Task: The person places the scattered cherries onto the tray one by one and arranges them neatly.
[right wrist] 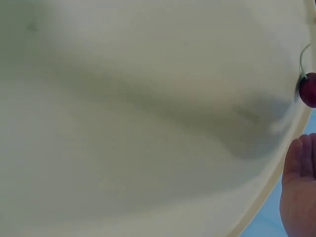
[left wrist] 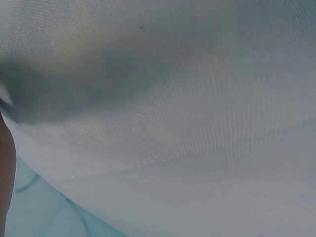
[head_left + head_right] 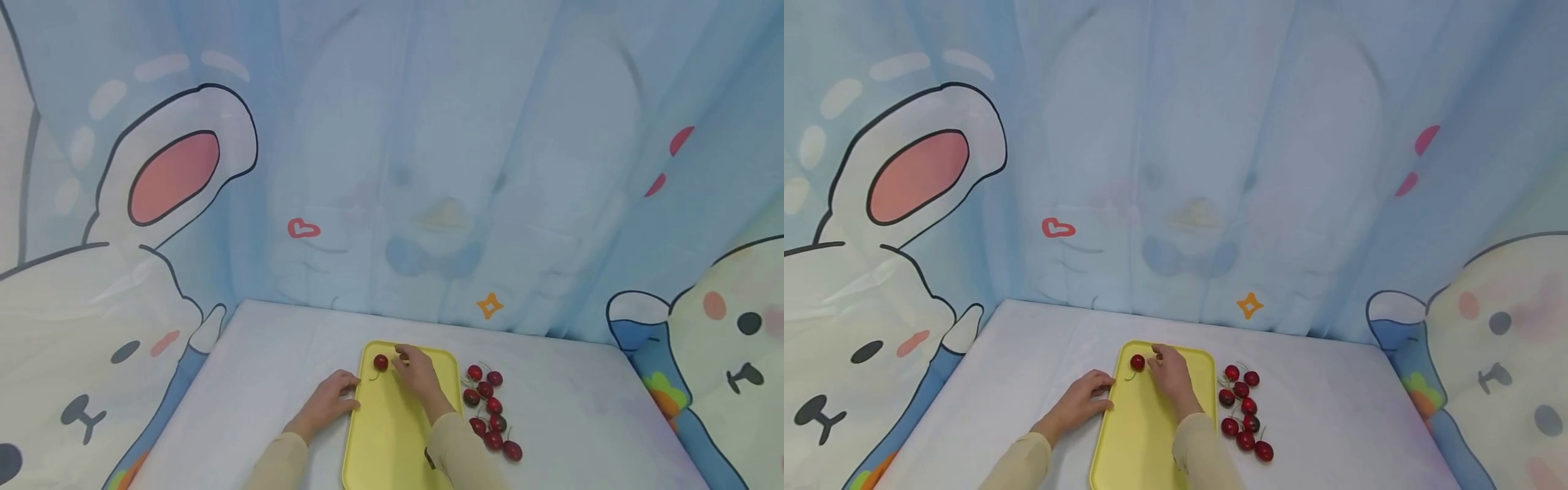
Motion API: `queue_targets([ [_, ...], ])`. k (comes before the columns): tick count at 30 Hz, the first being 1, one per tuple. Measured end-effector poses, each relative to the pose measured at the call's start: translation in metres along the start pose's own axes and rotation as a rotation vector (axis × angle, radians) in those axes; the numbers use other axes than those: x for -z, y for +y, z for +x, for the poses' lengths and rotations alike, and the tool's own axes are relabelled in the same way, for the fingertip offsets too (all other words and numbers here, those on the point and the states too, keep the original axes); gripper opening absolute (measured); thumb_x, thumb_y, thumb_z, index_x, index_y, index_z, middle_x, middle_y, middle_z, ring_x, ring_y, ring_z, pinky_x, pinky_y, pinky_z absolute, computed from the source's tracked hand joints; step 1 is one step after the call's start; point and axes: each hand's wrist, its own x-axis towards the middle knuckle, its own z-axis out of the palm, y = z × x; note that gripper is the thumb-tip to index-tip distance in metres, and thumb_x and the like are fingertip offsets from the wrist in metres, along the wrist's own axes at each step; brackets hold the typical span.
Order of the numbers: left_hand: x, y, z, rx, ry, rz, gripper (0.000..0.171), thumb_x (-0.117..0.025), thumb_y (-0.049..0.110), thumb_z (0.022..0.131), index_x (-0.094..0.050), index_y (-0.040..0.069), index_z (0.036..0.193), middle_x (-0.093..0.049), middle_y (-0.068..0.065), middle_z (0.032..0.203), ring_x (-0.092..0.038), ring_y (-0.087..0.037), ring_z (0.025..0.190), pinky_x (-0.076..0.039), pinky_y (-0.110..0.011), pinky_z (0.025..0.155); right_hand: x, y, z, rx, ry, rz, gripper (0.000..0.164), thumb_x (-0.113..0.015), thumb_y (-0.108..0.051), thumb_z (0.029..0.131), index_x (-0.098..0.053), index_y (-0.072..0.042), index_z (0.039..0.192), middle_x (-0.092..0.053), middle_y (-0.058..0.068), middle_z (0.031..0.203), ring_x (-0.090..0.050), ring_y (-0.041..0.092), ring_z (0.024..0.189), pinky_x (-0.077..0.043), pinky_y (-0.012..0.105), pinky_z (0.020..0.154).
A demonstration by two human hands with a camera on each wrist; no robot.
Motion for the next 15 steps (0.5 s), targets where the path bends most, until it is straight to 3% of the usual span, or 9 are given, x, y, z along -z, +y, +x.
queue_targets([
  [10,0.0,-0.001,0.0,-0.005,0.01,-0.001,0.04,-0.074,0.01,0.084,-0.062,-0.004,0.12,-0.058,-0.009,0.115,-0.06,-0.028,0.108,-0.051,-0.04,0.097,0.036,0.005,-0.024,0.05,0.09,-0.067,0.032,-0.067,-0.011,0.092,-0.063,0.005,0.12,-0.065,0.019,0.116,-0.063,0.033,0.104,-0.055,0.043,0.089],
  [15,-0.001,-0.003,0.0,-0.014,0.014,0.01,0.04,-0.074,0.01,0.084,-0.063,-0.003,0.119,-0.058,-0.008,0.115,-0.06,-0.027,0.107,-0.051,-0.039,0.097,0.06,0.01,-0.044,0.028,0.103,-0.096,0.033,-0.069,-0.013,0.091,-0.064,0.004,0.119,-0.066,0.017,0.115,-0.064,0.033,0.105,-0.055,0.044,0.089],
])
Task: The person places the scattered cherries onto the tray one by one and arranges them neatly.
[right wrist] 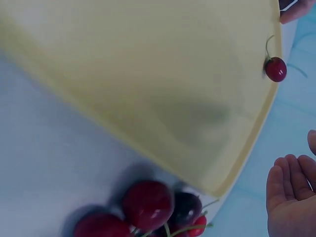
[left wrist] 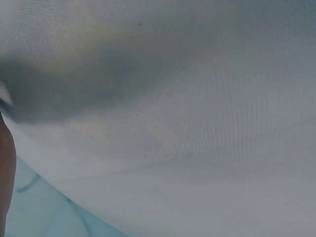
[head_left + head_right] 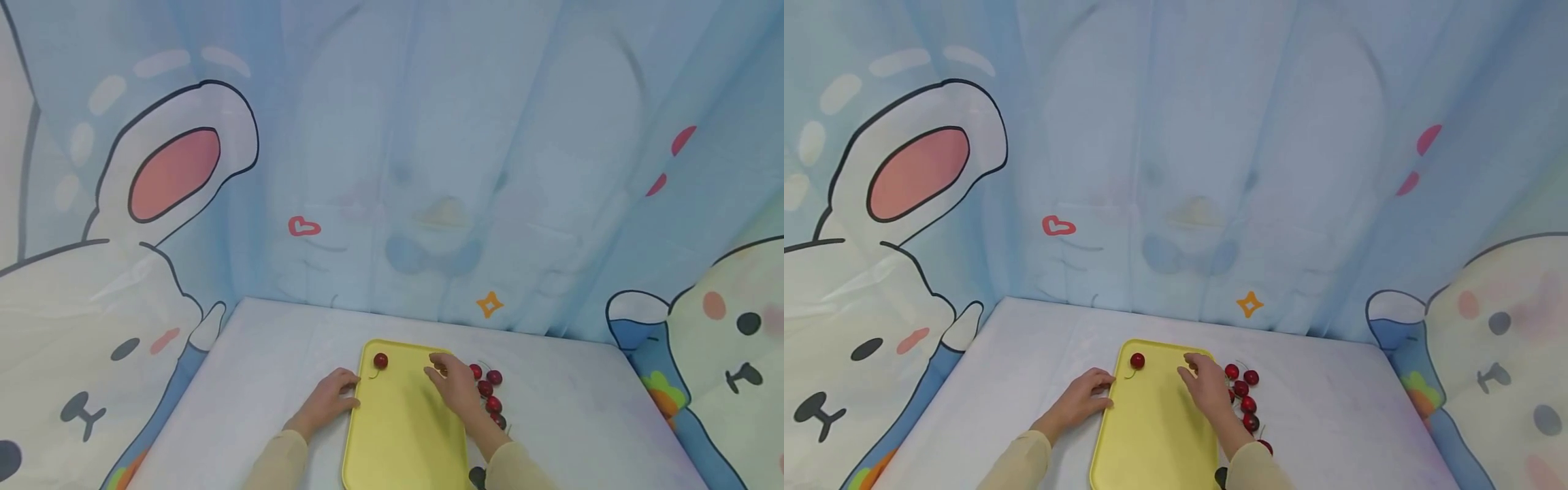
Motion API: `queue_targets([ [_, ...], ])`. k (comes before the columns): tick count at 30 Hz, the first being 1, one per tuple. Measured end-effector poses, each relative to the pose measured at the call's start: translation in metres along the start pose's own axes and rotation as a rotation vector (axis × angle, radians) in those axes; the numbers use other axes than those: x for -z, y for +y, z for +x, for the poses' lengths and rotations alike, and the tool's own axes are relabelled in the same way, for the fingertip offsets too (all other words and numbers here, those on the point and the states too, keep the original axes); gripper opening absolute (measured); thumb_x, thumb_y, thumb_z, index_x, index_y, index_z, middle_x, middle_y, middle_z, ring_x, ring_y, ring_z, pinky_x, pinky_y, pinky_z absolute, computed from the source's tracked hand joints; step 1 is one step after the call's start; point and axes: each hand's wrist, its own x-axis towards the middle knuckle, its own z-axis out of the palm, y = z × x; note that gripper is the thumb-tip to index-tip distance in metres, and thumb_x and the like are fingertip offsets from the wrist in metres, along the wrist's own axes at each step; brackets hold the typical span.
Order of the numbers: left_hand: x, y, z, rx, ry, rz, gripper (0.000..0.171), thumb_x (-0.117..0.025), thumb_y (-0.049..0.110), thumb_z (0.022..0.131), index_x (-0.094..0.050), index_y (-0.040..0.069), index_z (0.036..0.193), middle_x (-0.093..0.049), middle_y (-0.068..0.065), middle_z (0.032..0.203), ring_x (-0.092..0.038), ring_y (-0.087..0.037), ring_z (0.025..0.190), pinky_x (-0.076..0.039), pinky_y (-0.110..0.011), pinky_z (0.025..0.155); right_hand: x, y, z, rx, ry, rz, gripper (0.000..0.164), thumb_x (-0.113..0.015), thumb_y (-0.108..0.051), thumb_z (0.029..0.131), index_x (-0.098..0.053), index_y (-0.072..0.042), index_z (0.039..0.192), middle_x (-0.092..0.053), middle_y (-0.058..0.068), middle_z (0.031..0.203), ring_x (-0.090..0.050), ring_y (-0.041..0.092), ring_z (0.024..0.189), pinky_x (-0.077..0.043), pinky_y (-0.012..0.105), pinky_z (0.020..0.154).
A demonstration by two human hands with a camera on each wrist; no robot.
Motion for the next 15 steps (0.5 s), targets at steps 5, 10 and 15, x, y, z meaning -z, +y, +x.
queue_targets([
  [5,0.001,-0.001,0.0,0.001,0.0,0.009,0.04,-0.074,0.011,0.084,-0.063,-0.003,0.12,-0.058,-0.008,0.114,-0.06,-0.026,0.106,-0.051,-0.04,0.096,0.023,0.005,-0.02,-0.063,0.001,-0.019,0.033,-0.07,-0.013,0.09,-0.065,0.002,0.119,-0.067,0.016,0.115,-0.064,0.032,0.105,-0.054,0.045,0.091],
  [10,0.001,-0.001,0.001,-0.001,0.001,0.007,0.039,-0.074,0.01,0.083,-0.063,-0.003,0.118,-0.058,-0.007,0.114,-0.06,-0.026,0.105,-0.051,-0.039,0.096,0.04,0.013,-0.039,-0.171,-0.008,-0.082,0.036,-0.071,-0.016,0.09,-0.064,0.001,0.121,-0.068,0.014,0.113,-0.065,0.031,0.104,-0.055,0.046,0.089],
  [15,0.0,-0.001,0.001,0.005,-0.003,0.007,0.04,-0.074,0.011,0.084,-0.063,-0.002,0.119,-0.058,-0.007,0.115,-0.06,-0.025,0.106,-0.052,-0.037,0.096,0.051,0.028,-0.058,-0.299,-0.044,-0.174,0.044,-0.072,-0.022,0.089,-0.061,0.001,0.126,-0.066,0.014,0.114,-0.062,0.031,0.104,-0.056,0.047,0.086],
])
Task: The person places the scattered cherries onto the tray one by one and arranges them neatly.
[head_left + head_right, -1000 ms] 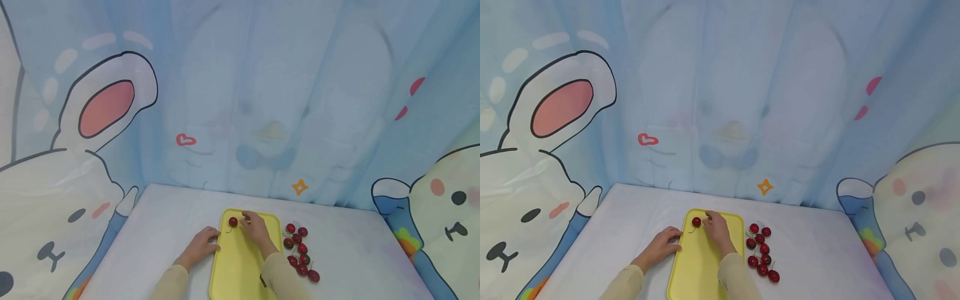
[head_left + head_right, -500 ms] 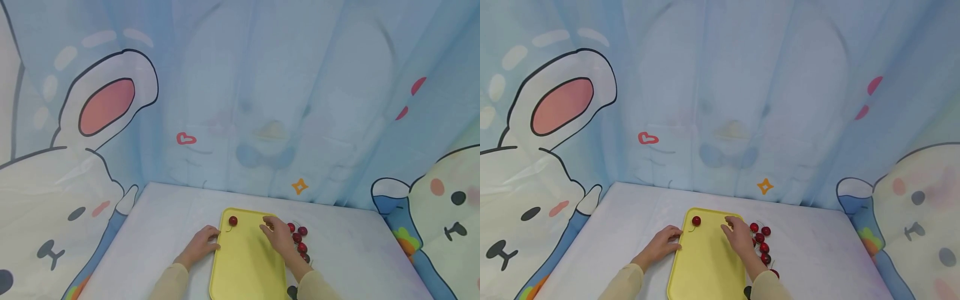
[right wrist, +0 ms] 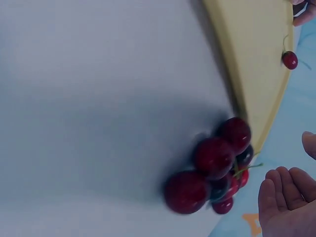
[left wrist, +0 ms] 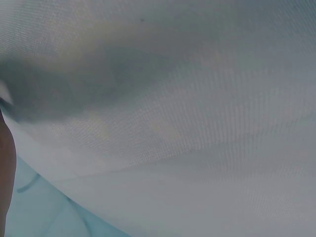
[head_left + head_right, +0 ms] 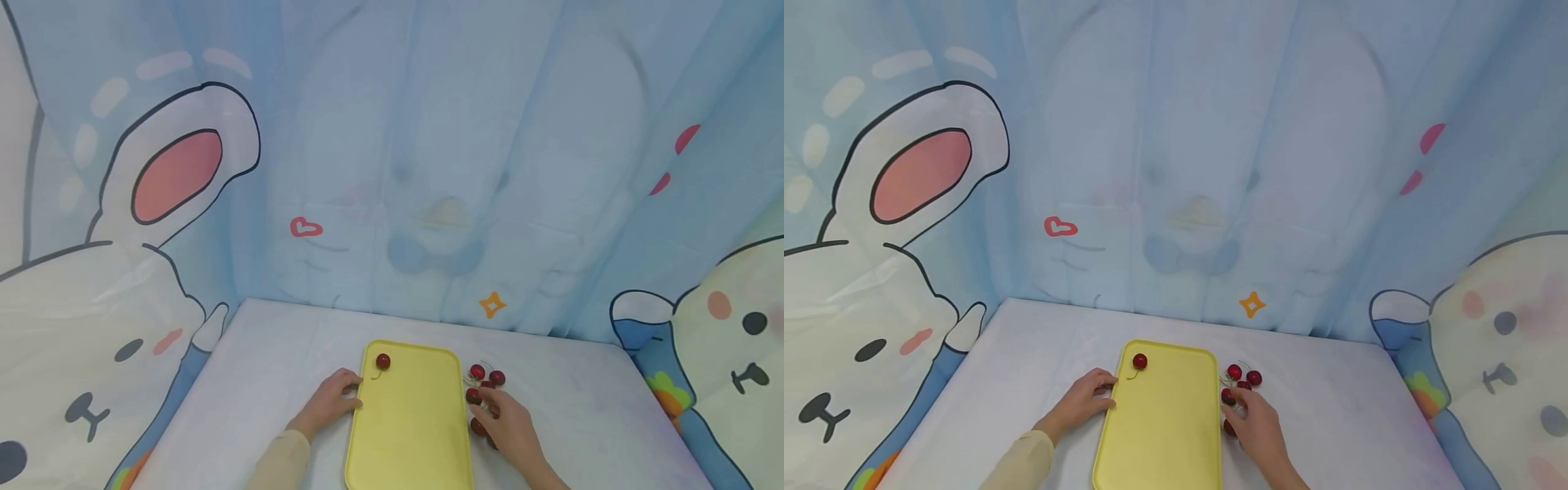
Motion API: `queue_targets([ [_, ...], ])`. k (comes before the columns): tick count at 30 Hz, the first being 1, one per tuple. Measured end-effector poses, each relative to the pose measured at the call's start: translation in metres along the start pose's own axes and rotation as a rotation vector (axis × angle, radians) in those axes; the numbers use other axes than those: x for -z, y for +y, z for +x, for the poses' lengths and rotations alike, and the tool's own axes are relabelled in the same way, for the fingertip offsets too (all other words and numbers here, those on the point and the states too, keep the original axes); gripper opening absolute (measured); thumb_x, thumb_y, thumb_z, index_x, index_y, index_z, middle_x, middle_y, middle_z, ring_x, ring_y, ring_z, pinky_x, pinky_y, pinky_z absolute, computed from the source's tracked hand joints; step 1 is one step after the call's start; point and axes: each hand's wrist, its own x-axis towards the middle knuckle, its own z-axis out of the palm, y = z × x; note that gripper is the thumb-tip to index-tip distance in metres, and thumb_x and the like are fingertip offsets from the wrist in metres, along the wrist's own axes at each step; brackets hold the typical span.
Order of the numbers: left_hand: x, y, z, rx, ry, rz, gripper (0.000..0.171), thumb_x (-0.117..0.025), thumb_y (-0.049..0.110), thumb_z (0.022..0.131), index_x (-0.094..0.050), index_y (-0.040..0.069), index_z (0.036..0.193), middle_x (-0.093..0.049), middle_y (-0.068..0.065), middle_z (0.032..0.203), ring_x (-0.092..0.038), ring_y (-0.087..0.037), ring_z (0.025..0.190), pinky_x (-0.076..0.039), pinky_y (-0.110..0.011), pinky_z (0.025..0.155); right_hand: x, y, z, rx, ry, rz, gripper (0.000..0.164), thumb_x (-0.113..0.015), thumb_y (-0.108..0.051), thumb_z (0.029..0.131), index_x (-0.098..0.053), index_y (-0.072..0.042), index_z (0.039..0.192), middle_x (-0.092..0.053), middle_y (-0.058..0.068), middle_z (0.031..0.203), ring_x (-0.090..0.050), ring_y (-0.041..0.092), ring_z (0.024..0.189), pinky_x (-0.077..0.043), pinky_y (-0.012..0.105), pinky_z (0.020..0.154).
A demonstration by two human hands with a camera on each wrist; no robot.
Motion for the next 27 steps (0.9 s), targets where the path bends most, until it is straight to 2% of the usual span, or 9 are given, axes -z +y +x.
queue_targets([
  [9,0.0,0.003,-0.001,0.013,-0.001,0.005,0.04,-0.075,0.011,0.084,-0.063,-0.002,0.12,-0.058,-0.008,0.115,-0.06,-0.026,0.106,-0.052,-0.038,0.096,0.014,0.042,-0.018,-0.204,-0.063,-0.046,0.056,-0.073,-0.026,0.089,-0.053,0.006,0.13,-0.057,0.028,0.124,-0.054,0.046,0.112,-0.056,0.05,0.086],
  [14,0.001,0.002,-0.001,0.013,-0.006,-0.011,0.04,-0.075,0.01,0.083,-0.063,-0.003,0.119,-0.058,-0.008,0.115,-0.059,-0.027,0.107,-0.051,-0.039,0.097,0.013,0.063,-0.023,-0.305,-0.089,-0.025,0.061,-0.074,-0.029,0.088,-0.051,0.01,0.128,-0.055,0.032,0.124,-0.052,0.049,0.112,-0.051,0.057,0.09],
  [18,0.0,0.001,0.0,0.017,-0.006,-0.012,0.041,-0.075,0.011,0.083,-0.063,-0.003,0.119,-0.058,-0.007,0.115,-0.059,-0.027,0.108,-0.05,-0.039,0.098,0.006,0.073,-0.026,-0.378,-0.113,-0.012,0.066,-0.075,-0.033,0.087,-0.05,0.013,0.127,-0.054,0.033,0.121,-0.052,0.049,0.11,-0.05,0.06,0.089],
  [27,0.0,-0.001,0.002,0.039,-0.012,-0.003,0.04,-0.073,0.013,0.085,-0.063,-0.001,0.121,-0.058,-0.006,0.117,-0.059,-0.026,0.11,-0.05,-0.039,0.099,-0.009,0.08,-0.027,-0.362,-0.115,-0.019,0.062,-0.076,-0.03,0.086,-0.052,0.012,0.125,-0.059,0.029,0.114,-0.055,0.045,0.107,-0.052,0.057,0.084],
])
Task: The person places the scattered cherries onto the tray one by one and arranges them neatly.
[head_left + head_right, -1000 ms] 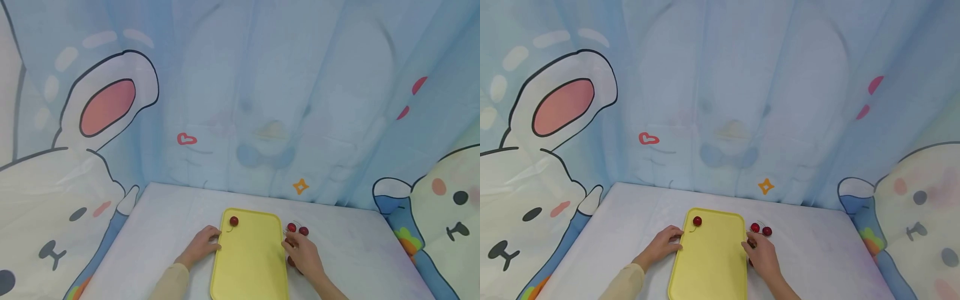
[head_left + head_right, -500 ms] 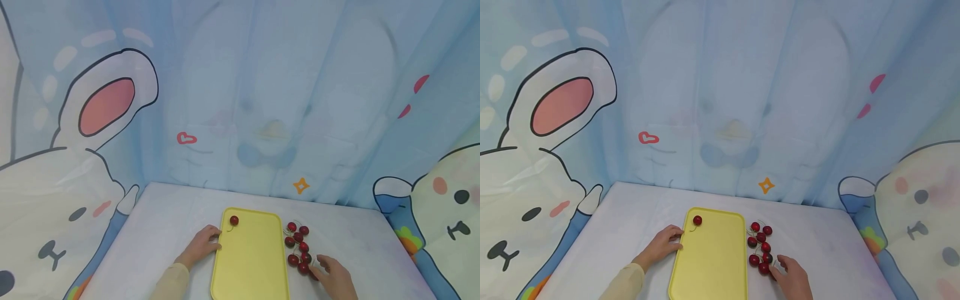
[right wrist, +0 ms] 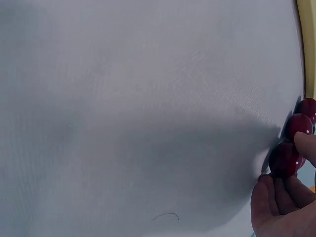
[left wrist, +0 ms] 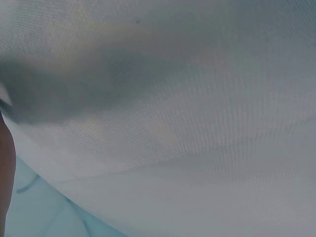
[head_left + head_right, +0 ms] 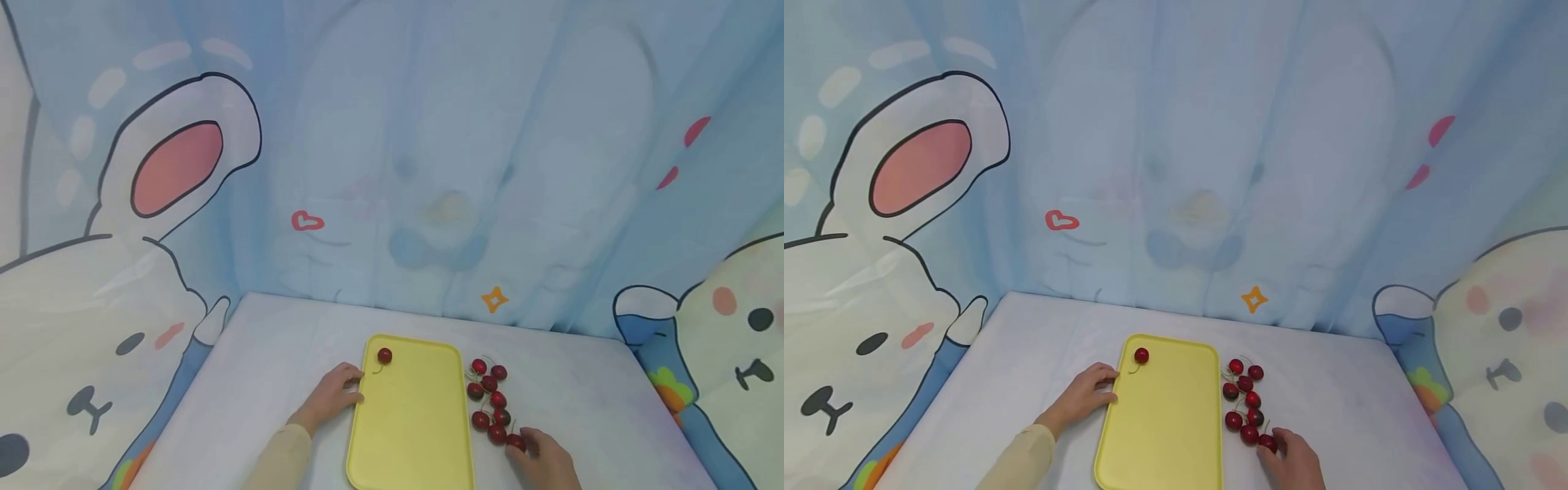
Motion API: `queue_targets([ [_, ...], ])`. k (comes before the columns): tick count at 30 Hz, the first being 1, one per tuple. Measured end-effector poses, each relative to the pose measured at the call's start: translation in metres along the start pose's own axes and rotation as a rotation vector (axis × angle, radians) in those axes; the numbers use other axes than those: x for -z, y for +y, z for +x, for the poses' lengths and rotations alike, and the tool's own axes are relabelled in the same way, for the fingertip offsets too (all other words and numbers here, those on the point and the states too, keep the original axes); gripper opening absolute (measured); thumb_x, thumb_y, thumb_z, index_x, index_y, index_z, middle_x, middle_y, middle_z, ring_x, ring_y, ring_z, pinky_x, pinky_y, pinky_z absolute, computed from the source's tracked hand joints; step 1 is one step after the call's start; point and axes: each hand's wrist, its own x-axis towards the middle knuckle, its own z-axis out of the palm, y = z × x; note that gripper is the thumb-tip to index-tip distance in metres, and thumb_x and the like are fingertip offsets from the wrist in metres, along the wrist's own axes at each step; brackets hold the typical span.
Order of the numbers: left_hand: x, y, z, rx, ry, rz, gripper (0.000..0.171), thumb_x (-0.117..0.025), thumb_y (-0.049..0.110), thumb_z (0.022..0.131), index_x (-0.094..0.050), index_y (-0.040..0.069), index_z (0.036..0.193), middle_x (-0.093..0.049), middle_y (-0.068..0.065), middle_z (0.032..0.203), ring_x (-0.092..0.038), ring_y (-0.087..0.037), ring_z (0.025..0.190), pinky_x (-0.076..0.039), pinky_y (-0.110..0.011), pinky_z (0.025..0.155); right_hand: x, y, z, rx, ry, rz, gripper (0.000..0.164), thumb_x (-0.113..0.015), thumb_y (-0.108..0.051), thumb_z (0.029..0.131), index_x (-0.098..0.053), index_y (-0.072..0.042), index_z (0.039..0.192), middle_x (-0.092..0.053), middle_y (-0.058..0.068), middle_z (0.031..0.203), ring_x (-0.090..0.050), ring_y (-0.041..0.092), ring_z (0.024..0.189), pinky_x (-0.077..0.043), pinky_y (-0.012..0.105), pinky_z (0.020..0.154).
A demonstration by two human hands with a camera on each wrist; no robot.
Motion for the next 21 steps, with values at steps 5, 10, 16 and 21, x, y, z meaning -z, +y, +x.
queue_targets([
  [5,-0.001,-0.001,0.002,0.004,-0.004,-0.001,0.04,-0.074,0.013,0.085,-0.063,-0.001,0.121,-0.057,-0.006,0.118,-0.059,-0.025,0.11,-0.05,-0.038,0.098,-0.001,-0.003,0.002,-0.002,0.013,-0.003,0.057,-0.075,-0.025,0.086,-0.053,0.011,0.125,-0.061,0.023,0.108,-0.057,0.039,0.101,-0.054,0.054,0.081],
  [10,-0.002,0.0,0.002,0.011,-0.005,-0.005,0.04,-0.073,0.013,0.086,-0.063,0.0,0.122,-0.057,-0.006,0.118,-0.059,-0.024,0.11,-0.05,-0.038,0.098,0.006,-0.003,0.005,0.024,0.032,0.01,0.055,-0.074,-0.022,0.087,-0.053,0.01,0.126,-0.061,0.025,0.112,-0.056,0.041,0.105,-0.054,0.054,0.083],
  [16,-0.002,0.001,0.0,0.006,-0.002,-0.002,0.04,-0.074,0.012,0.085,-0.063,-0.001,0.121,-0.058,-0.007,0.117,-0.06,-0.024,0.108,-0.051,-0.038,0.097,0.023,-0.018,0.006,0.128,0.103,0.005,0.052,-0.072,-0.016,0.089,-0.051,0.011,0.127,-0.059,0.03,0.117,-0.054,0.045,0.111,-0.051,0.057,0.09],
  [21,0.0,0.003,0.0,-0.003,0.008,0.001,0.04,-0.073,0.011,0.085,-0.063,-0.002,0.121,-0.058,-0.008,0.116,-0.059,-0.025,0.107,-0.051,-0.039,0.097,0.026,-0.04,0.011,0.231,0.183,-0.017,0.049,-0.073,-0.015,0.088,-0.052,0.01,0.125,-0.06,0.029,0.116,-0.057,0.043,0.109,-0.053,0.054,0.089],
])
